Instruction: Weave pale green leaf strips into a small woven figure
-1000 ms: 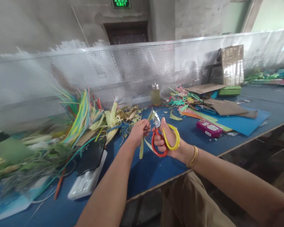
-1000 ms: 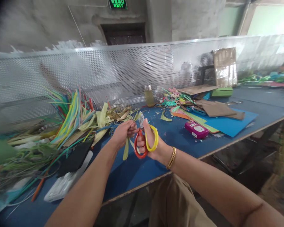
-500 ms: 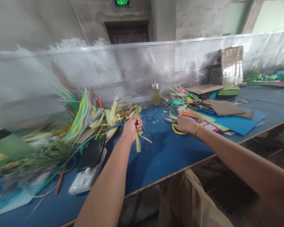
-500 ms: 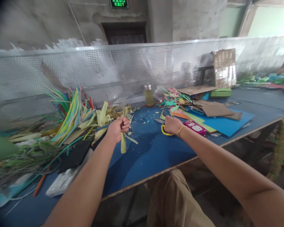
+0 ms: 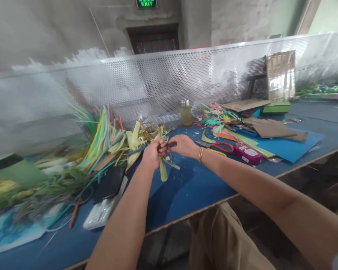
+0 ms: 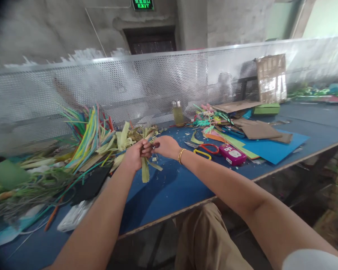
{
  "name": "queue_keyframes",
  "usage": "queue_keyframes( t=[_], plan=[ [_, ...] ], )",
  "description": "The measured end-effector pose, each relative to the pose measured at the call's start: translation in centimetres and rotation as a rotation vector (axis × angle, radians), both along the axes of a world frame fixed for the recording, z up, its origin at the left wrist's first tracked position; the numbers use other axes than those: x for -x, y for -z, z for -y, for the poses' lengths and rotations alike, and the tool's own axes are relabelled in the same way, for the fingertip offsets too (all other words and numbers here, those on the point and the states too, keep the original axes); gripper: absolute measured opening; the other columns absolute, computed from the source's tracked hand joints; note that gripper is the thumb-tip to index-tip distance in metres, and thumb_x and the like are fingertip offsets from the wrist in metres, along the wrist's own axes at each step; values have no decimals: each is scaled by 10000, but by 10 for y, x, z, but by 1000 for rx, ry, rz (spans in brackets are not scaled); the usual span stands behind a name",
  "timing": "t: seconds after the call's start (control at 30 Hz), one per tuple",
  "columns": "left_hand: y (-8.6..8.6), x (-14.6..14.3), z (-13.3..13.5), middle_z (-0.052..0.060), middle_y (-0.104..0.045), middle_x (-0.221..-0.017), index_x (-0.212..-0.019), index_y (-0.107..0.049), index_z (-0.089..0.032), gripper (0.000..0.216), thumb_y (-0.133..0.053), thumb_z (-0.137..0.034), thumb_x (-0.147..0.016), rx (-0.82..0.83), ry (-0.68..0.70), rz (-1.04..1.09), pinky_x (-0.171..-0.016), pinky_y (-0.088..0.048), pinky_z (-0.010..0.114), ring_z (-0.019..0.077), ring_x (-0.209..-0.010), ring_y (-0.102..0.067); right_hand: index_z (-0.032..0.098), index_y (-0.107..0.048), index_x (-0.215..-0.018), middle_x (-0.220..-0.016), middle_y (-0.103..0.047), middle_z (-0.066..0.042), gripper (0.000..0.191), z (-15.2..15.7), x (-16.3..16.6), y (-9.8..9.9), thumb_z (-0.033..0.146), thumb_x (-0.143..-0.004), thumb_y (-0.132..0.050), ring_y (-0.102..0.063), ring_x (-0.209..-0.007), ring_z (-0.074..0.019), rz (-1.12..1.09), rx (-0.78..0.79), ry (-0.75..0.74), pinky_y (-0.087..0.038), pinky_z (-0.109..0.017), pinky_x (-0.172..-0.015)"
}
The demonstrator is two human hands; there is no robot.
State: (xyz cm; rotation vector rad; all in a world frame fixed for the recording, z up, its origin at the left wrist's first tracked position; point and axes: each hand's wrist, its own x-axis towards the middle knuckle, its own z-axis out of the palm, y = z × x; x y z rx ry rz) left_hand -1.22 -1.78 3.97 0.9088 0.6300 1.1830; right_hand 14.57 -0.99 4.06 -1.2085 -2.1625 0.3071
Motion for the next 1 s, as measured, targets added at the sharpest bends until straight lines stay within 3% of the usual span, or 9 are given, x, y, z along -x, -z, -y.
queue_keyframes(
  t=[0.1, 0.27, 0.4, 0.5, 0.53, 0.67, 0.8, 0.9, 1.0],
  plan=[
    [-3, 3, -1, -64, -350, -588, -697, -409, -172, 171, -530, -111, -801, 42, 18, 64, -355, -186, 109, 25, -398, -294, 164, -755, -833, -794, -715, -29, 163, -12, 3, 6, 301, -778, -686, -584, -707, -131, -59, 22, 24, -356, -235, -628],
    [-9, 14, -5, -55, -359, -583, -688, -400, -172, 203, -456, -40, -833, 103, 29, 206, -354, -202, 103, 24, -397, -335, 144, -706, -735, -712, -673, -7, 173, -25, -23, 18, 316, -750, -698, -552, -659, -109, -293, 197, -77, -388, -228, -638],
    [-13, 31, -13, -55, -395, -590, -672, -361, -174, 241, -401, -31, -862, 92, -245, 226, -358, -217, 97, 12, -383, -371, 145, -657, -679, -678, -651, 0, 129, -30, -53, 21, 250, -699, -728, -541, -637, -105, -337, 343, -58, -390, -230, -619],
    [-9, 32, -15, -7, -531, -732, -694, -424, -160, 198, -466, -87, -874, 15, -527, -31, -351, -189, 110, 33, -475, -539, 150, -607, -664, -693, -669, -25, 121, -29, -68, 18, 193, -718, -706, -569, -639, -111, -372, 472, -43, -387, -219, -578],
    [-7, 28, -14, 7, -549, -777, -699, -447, -156, 192, -494, -124, -882, -33, -558, -141, -349, -182, 120, 47, -506, -575, 153, -589, -672, -719, -683, -38, 127, -28, -69, 16, 186, -735, -695, -592, -657, -116, -396, 511, -72, -400, -215, -580],
    [3, 4, -6, 50, -590, -928, -692, -495, -149, 249, -567, -279, -893, -165, -358, -445, -401, -280, 144, 98, -633, -642, 177, -541, -775, -681, -660, -23, 110, -19, -66, 6, 197, -797, -647, -604, -602, -115, -479, 603, -156, -441, -212, -556],
    [13, -13, 0, 31, -578, -824, -697, -522, -157, 277, -589, -352, -883, -245, -239, -526, -515, -403, 175, 94, -637, -570, 184, -546, -808, -548, -502, 46, 58, -9, -55, -2, 155, -802, -596, -396, -414, -56, -492, 622, -63, -280, -176, -391],
    [15, -18, 4, -9, -478, -665, -693, -510, -161, 284, -577, -358, -885, -263, -142, -507, -443, -305, 153, 66, -516, -425, 188, -533, -817, -475, -377, 82, 47, 0, -42, -5, 164, -817, -574, -267, -369, -46, -570, 716, -53, -153, -179, -358],
    [13, -22, 9, -39, -392, -598, -693, -474, -166, 273, -542, -333, -899, -199, -44, -473, -402, -216, 143, 47, -441, -304, 191, -524, -793, -464, -323, 106, 147, 6, -30, -3, 276, -817, -641, -215, -372, -40, -693, 707, -210, -135, -176, -357]
  ],
)
